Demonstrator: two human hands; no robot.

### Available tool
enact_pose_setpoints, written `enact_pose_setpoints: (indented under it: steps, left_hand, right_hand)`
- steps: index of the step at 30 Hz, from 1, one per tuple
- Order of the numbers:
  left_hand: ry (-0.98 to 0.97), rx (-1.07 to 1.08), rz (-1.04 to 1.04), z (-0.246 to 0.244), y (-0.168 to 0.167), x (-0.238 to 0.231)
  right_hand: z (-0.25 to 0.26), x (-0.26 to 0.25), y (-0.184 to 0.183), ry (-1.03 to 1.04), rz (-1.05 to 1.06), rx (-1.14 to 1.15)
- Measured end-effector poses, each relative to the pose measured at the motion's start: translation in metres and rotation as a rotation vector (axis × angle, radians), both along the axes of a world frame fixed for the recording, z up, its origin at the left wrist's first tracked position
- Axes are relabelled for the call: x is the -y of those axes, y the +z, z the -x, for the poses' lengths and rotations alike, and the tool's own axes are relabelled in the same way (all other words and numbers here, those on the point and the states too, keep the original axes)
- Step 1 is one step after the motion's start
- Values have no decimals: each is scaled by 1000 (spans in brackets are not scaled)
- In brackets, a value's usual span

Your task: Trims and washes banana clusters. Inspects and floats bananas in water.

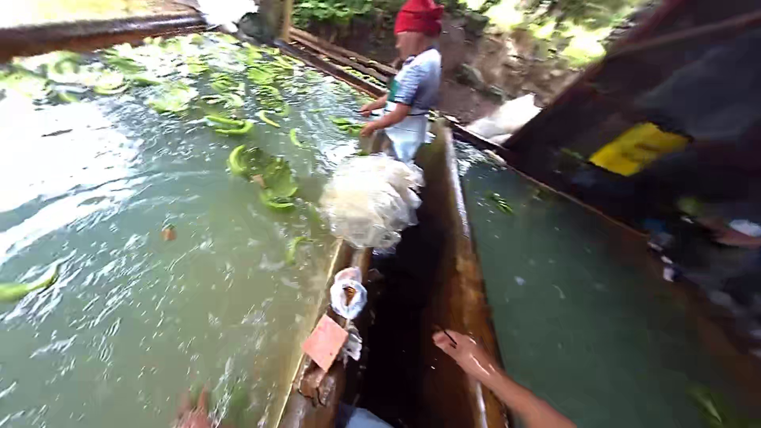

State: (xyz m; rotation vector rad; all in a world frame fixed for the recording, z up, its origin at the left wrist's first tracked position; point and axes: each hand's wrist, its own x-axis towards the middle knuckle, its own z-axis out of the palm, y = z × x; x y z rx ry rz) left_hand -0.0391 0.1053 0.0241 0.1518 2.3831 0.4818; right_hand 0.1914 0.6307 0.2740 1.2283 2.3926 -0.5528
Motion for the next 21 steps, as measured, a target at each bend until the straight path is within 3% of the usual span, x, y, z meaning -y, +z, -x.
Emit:
enact_pose_setpoints:
  steps: [5, 7, 11, 13, 16, 18, 21]
  left_hand:
    - [187, 59, -13, 9, -9, -5]
    - [264, -14, -49, 8, -8, 17]
    - [564, -38, -153, 3, 9, 69]
    - [731, -8, -197, 0, 16, 91]
    - [1089, 18, -372, -16, 10, 126]
    - [1463, -42, -563, -41, 4, 137]
    - [1756, 121, -708, -66, 4, 115]
  right_hand:
    - [214, 77, 2, 398, 150, -186]
    - [282, 122, -23, 553, 281, -184]
    - [378, 210, -101, 840, 497, 166]
    - [390, 245, -152, 913, 559, 319]
    - [361, 286, -224, 898, 688, 483]
    - [322, 318, -245, 709, 795, 532]
    - [266, 364, -241, 433, 862, 520]
